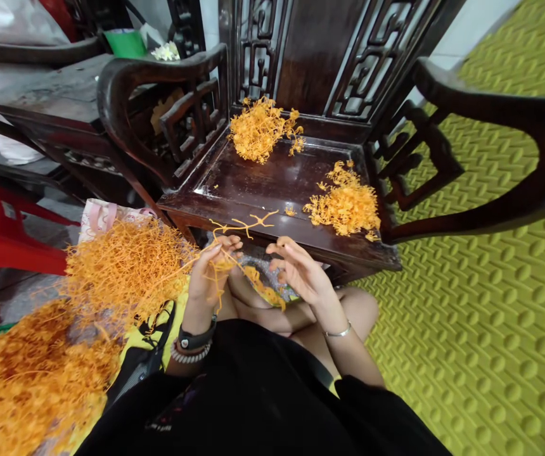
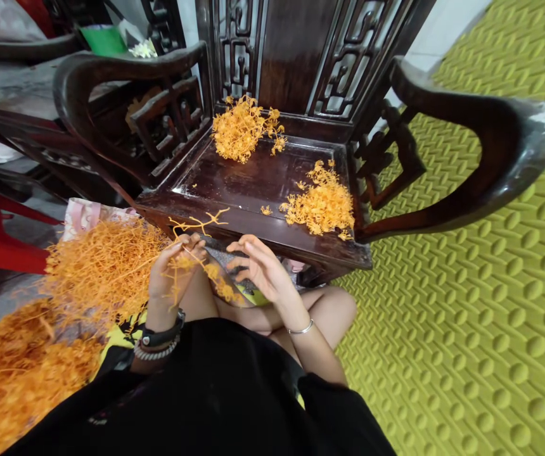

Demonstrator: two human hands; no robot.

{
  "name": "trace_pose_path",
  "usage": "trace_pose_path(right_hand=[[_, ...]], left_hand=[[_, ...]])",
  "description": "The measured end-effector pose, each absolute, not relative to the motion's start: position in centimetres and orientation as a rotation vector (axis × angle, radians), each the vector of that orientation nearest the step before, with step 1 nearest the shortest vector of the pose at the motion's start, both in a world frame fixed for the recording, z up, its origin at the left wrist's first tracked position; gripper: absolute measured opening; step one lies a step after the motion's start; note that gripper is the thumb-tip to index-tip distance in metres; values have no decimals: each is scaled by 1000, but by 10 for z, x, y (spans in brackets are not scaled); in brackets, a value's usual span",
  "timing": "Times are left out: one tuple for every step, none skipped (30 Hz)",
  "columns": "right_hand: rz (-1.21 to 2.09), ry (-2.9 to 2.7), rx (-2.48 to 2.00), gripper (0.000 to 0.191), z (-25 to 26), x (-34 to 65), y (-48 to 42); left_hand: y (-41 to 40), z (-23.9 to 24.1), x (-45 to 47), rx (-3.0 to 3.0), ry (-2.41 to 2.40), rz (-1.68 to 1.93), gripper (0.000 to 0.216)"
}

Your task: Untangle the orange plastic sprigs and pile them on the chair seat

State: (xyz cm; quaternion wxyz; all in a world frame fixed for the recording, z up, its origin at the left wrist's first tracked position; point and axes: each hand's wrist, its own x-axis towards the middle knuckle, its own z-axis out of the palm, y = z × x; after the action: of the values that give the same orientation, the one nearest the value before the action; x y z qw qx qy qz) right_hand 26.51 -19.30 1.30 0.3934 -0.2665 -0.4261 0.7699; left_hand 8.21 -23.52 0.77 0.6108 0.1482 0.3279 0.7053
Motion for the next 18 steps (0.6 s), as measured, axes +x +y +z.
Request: trace_pose_path(right_hand=[[1940,-1041,-679,26,10,264,-193],[1882,-1041,-695,28,6,262,-193],[1787,-1073,-725,29,1,260,-193],[1674,-1135,-768,31,-5,257,-194],[1571,-1218,-813,31,-10,254,-195],[1493,-1303,-847,32,-15,250,-198],[1442,-1373,-867,33,-18,247,-200],[1407,-1418,-872,35,-21,245,-204],[1374,-1445,-872,36,-22,242,-208],[1323,-1471,-875,38,-22,240,-212],[1248,-1508,-886,40,-22,238,-216],[1158,-1565,-906,44,-21,236,-220],[1068,-1637,-932,47,-20,234,-223],[993,-1715,-960,48,-19,233,-226],[942,-1791,-989,46,-19,232,-227],[912,-1856,-1014,40,-18,231,-227],[895,-1917,-1030,33,-19,230,-227],[882,-1980,-1031,25,-19,230,-225]], left_hand=[[-236,6,81,303,776,1632,16],[-236,4,81,262,788,1626,18],[-237,3,81,227,786,1616,21],[-238,1,82,204,768,1598,24],[-239,0,83,195,740,1578,27],[-241,0,85,200,709,1560,29],[-242,-1,87,216,678,1539,31],[-244,-1,90,235,654,1527,33],[-245,-1,92,255,640,1522,34],[-247,-2,95,270,635,1516,35],[-248,-2,96,280,635,1511,35],[-249,-3,98,278,639,1504,33],[-249,-3,99,263,646,1501,29],[-250,-4,99,235,654,1501,25],[-250,-5,99,204,661,1499,22],[-251,-5,98,177,666,1504,23],[-251,-6,97,164,670,1512,25],[-252,-6,97,170,674,1520,28]])
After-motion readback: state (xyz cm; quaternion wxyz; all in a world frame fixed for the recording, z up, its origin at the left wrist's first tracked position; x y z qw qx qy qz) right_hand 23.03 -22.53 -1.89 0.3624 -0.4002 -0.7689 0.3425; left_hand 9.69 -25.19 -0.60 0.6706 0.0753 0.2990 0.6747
